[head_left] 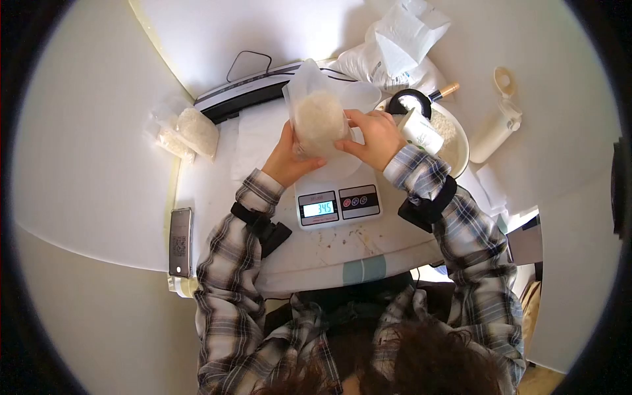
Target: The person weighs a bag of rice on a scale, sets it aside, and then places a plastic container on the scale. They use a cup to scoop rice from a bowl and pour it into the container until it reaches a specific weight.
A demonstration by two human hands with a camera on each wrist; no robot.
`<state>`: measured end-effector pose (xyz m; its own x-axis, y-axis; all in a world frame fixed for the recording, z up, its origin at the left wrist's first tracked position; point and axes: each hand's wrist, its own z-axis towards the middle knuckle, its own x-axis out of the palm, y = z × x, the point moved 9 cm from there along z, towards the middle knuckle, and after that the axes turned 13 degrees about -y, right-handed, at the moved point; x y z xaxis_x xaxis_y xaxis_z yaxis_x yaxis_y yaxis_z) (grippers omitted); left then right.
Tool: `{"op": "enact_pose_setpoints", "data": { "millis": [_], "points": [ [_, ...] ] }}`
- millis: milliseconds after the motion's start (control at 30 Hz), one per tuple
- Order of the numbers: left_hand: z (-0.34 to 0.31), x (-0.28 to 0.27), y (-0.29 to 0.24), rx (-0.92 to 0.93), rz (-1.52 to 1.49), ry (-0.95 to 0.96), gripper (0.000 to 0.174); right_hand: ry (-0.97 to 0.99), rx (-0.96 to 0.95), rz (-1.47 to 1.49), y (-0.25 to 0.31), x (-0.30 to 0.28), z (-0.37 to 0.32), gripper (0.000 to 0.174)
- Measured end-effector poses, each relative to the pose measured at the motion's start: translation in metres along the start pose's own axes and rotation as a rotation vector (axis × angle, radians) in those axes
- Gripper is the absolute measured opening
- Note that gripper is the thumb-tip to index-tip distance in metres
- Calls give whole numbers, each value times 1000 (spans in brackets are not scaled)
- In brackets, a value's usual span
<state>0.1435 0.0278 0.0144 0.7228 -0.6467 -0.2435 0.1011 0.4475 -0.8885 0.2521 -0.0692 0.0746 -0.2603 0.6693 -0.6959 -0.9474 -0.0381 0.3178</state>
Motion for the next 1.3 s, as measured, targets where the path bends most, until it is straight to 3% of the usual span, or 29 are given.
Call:
{"op": "enact_pose_setpoints", "data": {
  "millis": [167,433,667,833,1033,1233,1300],
  "points": [
    [3,-7,-5,107,3,-21,97,-23,43,130,-5,-1,1,59],
    [4,-9,3,86,1,-18,95,-8,60,109,-7,-3,2,66],
    [3,-10,4,-41,-140,-67,82,-13,83,180,-6,1,5,57],
    [1,-7,-3,11,-102,-85,80,23,117,217,1,-5,8,49],
    [-6,-2,-14,33,43,-59,80,-19,24,203,7,-14,0,49],
    [-8,4,-9,27,60,16,88,-43,-4,128,2,-13,-8,63],
    [-8,5,-12,44,90,21,90,35,71,194,-3,-8,-8,74]
  ]
}}
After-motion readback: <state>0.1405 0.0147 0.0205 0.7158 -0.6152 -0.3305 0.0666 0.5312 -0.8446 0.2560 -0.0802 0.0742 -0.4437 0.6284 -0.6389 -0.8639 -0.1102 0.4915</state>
